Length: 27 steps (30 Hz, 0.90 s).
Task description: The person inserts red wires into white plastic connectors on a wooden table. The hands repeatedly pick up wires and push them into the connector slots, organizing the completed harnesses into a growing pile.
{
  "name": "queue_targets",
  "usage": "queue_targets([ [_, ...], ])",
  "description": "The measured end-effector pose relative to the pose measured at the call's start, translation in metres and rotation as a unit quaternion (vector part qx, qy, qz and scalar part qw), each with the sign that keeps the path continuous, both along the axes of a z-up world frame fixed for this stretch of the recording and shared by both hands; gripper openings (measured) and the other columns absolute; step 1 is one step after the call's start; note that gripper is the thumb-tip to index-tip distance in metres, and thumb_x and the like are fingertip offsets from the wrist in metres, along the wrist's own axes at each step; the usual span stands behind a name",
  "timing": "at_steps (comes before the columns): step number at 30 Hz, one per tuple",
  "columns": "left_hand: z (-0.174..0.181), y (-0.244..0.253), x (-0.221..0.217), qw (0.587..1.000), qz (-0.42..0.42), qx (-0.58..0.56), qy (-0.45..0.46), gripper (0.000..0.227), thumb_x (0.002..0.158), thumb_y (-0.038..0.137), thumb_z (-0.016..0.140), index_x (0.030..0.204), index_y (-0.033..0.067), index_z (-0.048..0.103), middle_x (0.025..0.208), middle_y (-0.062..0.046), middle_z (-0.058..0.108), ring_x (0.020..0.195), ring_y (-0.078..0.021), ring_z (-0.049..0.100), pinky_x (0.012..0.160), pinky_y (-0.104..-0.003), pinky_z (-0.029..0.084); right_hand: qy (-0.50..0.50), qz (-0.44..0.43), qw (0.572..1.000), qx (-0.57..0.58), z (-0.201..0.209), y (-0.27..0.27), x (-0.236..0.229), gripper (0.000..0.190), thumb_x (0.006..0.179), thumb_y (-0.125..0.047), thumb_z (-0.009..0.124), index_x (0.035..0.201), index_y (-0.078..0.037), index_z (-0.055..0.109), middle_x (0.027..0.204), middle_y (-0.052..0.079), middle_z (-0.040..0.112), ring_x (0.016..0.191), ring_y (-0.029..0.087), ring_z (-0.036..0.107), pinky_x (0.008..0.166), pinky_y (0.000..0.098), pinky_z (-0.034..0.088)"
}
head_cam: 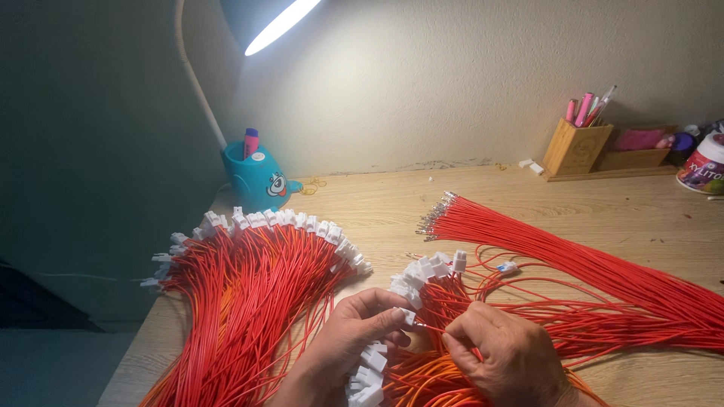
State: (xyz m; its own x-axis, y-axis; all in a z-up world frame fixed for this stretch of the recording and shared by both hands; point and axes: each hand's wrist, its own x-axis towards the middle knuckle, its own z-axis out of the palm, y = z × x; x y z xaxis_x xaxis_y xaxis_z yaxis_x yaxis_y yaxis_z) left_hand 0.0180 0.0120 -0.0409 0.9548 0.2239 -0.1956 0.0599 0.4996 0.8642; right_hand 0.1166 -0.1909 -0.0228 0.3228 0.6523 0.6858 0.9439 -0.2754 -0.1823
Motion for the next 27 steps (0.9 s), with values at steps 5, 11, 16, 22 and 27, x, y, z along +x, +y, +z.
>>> queue_targets([
  [5, -0.004, 0.001, 0.001, 1.0, 0.002, -0.028, 0.007, 0.017, 0.08, 0.004, 0.075, 0.095, 0.0016, 0.068, 0.076, -0.019, 0.069, 0.06, -0.0228, 0.066, 0.047, -0.026, 0.048, 0.017, 0.002, 1.0, -0.017, -0.002, 0.003, 0.001, 0.012, 0.079, -0.024, 0.068, 0.072, -0.025, 0.059, 0.064, -0.007, 0.056, 0.052, 0.015, 0.059, 0.045, 0.0325, 0.045],
  [11, -0.006, 0.001, 0.002, 0.999, -0.009, -0.029, -0.018, 0.017, 0.081, 0.003, 0.073, 0.096, -0.001, 0.067, 0.076, -0.025, 0.07, 0.061, -0.0255, 0.067, 0.053, -0.03, 0.053, 0.031, 0.015, 0.999, -0.021, 0.005, 0.008, -0.004, 0.005, 0.084, -0.029, 0.066, 0.081, -0.028, 0.069, 0.068, -0.007, 0.058, 0.053, 0.014, 0.06, 0.045, 0.0298, 0.048],
  [16, -0.007, 0.001, 0.003, 1.0, 0.002, 0.002, -0.004, 0.018, 0.079, 0.006, 0.076, 0.094, -0.0005, 0.068, 0.076, -0.021, 0.071, 0.061, -0.0239, 0.067, 0.053, -0.029, 0.051, 0.007, 0.001, 1.0, -0.026, 0.006, 0.014, -0.003, 0.005, 0.083, -0.028, 0.067, 0.078, -0.027, 0.067, 0.067, -0.006, 0.059, 0.052, 0.016, 0.059, 0.045, 0.0326, 0.046],
  [22, -0.002, 0.001, 0.002, 0.999, -0.006, 0.04, -0.013, 0.02, 0.08, 0.013, 0.075, 0.094, 0.0, 0.068, 0.078, -0.023, 0.072, 0.063, -0.0248, 0.068, 0.053, -0.03, 0.052, 0.07, 0.005, 0.997, -0.024, 0.004, 0.015, -0.003, 0.006, 0.081, -0.027, 0.068, 0.075, -0.026, 0.067, 0.066, -0.008, 0.06, 0.053, 0.015, 0.06, 0.047, 0.0324, 0.047],
  [27, 0.0, -0.001, 0.002, 0.999, 0.004, 0.044, -0.01, 0.02, 0.08, 0.013, 0.074, 0.092, -0.0002, 0.066, 0.078, -0.023, 0.072, 0.063, -0.024, 0.068, 0.056, -0.028, 0.052, 0.065, 0.012, 0.998, -0.023, 0.002, 0.017, -0.002, 0.006, 0.083, -0.028, 0.066, 0.078, -0.026, 0.067, 0.067, -0.01, 0.061, 0.056, 0.013, 0.062, 0.05, 0.0313, 0.048],
])
